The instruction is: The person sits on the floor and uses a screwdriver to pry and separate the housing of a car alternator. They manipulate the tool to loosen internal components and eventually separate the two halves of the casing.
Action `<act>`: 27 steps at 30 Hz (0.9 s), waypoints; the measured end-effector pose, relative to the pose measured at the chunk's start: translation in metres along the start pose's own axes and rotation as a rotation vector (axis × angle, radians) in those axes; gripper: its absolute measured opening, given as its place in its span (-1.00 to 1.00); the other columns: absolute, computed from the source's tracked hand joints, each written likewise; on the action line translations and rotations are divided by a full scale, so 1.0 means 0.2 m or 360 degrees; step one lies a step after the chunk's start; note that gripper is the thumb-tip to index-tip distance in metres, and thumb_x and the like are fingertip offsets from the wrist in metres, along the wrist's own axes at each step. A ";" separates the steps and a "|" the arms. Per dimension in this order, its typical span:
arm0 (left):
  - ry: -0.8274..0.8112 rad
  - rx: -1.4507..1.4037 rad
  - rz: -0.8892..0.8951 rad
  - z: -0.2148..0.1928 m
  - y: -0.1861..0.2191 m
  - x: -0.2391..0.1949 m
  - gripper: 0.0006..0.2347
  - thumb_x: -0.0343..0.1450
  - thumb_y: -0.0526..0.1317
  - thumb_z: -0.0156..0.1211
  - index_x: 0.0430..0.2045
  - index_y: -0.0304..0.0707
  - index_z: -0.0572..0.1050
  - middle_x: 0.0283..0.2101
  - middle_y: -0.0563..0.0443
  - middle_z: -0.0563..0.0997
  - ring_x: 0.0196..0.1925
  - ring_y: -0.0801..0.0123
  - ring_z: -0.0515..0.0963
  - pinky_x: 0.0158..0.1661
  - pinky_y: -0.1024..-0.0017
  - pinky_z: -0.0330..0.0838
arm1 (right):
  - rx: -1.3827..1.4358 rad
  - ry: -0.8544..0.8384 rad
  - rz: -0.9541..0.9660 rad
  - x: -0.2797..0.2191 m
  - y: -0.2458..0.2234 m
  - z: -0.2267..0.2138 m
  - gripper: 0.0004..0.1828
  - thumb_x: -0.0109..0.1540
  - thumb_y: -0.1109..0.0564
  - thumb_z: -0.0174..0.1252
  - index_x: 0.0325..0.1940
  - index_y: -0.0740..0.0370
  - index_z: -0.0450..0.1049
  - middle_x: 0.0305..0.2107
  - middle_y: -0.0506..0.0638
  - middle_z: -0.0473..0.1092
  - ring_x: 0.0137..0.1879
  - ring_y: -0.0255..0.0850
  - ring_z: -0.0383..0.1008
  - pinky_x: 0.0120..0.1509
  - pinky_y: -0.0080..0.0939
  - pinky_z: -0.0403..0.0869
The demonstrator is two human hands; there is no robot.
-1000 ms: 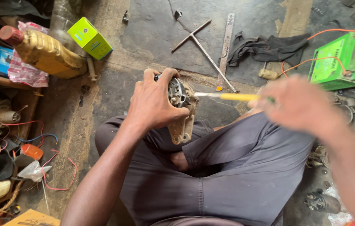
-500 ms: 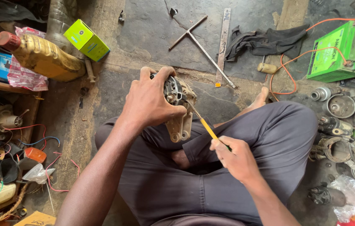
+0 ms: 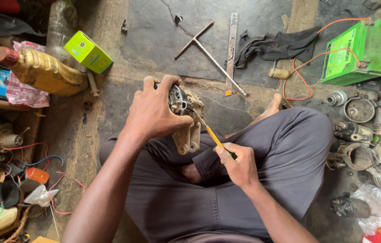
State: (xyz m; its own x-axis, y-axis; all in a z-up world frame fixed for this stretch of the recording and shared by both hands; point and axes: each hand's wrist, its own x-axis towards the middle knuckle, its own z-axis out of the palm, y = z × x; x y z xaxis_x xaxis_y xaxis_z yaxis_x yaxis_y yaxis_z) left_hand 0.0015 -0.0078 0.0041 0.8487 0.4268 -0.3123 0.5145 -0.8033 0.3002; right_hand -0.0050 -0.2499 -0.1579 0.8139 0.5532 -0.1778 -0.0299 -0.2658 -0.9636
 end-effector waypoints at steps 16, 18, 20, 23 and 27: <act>0.0160 -0.0271 0.0134 0.01 -0.10 -0.04 -0.22 -0.02 0.04 0.60 0.13 0.01 0.39 0.05 -0.30 0.41 0.00 -0.21 0.59 0.03 0.05 0.50 | 0.0825 -0.0079 0.0150 0.05 -0.02 -0.01 -0.77 0.31 0.16 0.24 -0.11 0.45 0.52 -0.58 -0.09 0.33 -0.59 -0.46 0.24 -0.57 -0.43 0.22; 0.0166 -0.0260 0.0112 0.02 -0.10 -0.04 -0.22 -0.03 0.03 0.61 0.13 0.03 0.40 0.06 -0.28 0.41 0.00 -0.21 0.58 0.01 0.05 0.50 | 0.0543 0.0077 0.0065 0.09 -0.07 -0.01 -0.69 0.21 0.20 0.30 -0.01 0.41 0.55 -0.55 -0.07 0.38 -0.60 -0.45 0.27 -0.58 -0.43 0.24; 0.0159 -0.0244 0.0101 0.02 -0.10 -0.04 -0.21 -0.04 0.04 0.61 0.13 0.03 0.39 0.06 -0.27 0.41 0.00 -0.20 0.58 0.00 0.04 0.50 | 0.0655 0.0053 0.0110 0.17 -0.12 -0.01 -0.64 0.19 0.21 0.29 0.05 0.38 0.53 -0.39 -0.08 0.45 -0.58 -0.45 0.30 -0.60 -0.42 0.25; 0.0146 -0.0221 0.0093 0.02 -0.10 -0.04 -0.19 -0.03 0.05 0.61 0.15 0.05 0.38 0.08 -0.28 0.39 0.02 -0.21 0.57 0.01 0.04 0.50 | 0.0675 0.0064 0.0241 0.32 -0.19 0.03 -0.58 0.20 0.17 0.29 0.13 0.35 0.52 -0.23 -0.03 0.53 -0.45 -0.47 0.46 -0.58 -0.42 0.29; 0.0199 -0.0210 0.0055 0.05 -0.10 -0.05 -0.15 -0.01 0.06 0.61 0.22 0.12 0.33 0.15 -0.27 0.36 0.10 -0.27 0.49 0.04 -0.02 0.45 | 0.0873 -0.0027 0.0590 0.43 -0.20 0.09 -0.52 0.21 -0.01 0.24 0.18 0.21 0.51 -0.20 -0.06 0.55 -0.33 -0.53 0.61 -0.63 -0.44 0.21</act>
State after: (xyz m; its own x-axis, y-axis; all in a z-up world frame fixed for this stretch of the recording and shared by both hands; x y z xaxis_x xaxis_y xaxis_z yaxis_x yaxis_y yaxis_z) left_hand -0.0181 0.0006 -0.0082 0.8706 0.4546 -0.1880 0.4893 -0.7604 0.4270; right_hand 0.0565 -0.1769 -0.1378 0.6838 0.5159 -0.5160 -0.6010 -0.0028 -0.7993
